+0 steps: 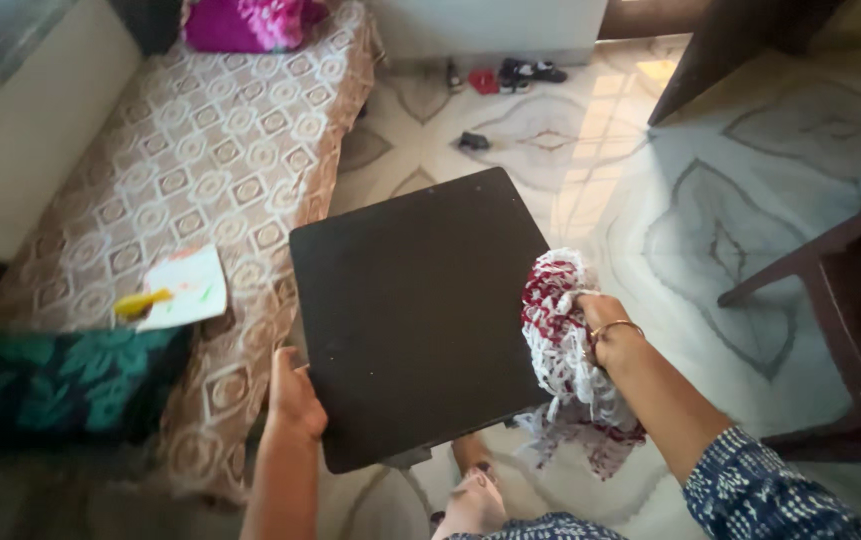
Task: The person sets aside papers and a yellow bottle from a small dark table, drapes a crocheted lace cloth over the table and smooths it into place, then carries plastic chairs one at a time and repositions them around the room.
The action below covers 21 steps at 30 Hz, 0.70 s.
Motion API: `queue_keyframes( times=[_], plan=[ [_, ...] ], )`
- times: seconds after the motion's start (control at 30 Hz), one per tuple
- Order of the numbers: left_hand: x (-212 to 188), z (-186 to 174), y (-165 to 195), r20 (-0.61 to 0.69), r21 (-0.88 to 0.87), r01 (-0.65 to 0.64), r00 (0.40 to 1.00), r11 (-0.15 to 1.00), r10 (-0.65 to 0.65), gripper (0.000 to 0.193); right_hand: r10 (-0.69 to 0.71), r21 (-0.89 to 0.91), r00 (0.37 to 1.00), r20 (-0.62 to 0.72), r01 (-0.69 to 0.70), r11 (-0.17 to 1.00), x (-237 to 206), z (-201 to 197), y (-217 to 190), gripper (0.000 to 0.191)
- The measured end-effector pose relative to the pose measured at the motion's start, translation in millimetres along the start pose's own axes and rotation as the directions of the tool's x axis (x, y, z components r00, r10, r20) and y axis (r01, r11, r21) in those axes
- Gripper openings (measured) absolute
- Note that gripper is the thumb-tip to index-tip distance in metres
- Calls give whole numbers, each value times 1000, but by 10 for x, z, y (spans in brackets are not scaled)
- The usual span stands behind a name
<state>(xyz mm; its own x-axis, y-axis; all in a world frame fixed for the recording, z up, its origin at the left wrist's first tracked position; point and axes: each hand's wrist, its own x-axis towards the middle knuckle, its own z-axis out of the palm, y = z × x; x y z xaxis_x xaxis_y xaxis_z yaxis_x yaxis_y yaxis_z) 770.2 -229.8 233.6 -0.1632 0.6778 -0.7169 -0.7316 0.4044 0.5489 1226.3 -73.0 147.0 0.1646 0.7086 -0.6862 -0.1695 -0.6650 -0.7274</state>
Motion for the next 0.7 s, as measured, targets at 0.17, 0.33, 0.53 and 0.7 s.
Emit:
queue_keyframes(
  times=[0.17,0.33,0.53,0.7],
  plan=[
    [989,653,437,37,46,-8,999,999,7,79,2,83,997,-74,4,997,514,77,-506,20],
    [1744,1256,785,80,97,6,997,995,-14,79,8,205,995,-97,12,979,980,168,-1002,23],
    [2705,1932,1176,64,139,-15,998,990,6,78,4,213,994,-105,19,977,1896,301,-1593,21],
    [3422,2563,1525,39,190,9,999,982,-17,76,30,257,996,-78,-9,966,2705,534,-2222,17]
  ],
)
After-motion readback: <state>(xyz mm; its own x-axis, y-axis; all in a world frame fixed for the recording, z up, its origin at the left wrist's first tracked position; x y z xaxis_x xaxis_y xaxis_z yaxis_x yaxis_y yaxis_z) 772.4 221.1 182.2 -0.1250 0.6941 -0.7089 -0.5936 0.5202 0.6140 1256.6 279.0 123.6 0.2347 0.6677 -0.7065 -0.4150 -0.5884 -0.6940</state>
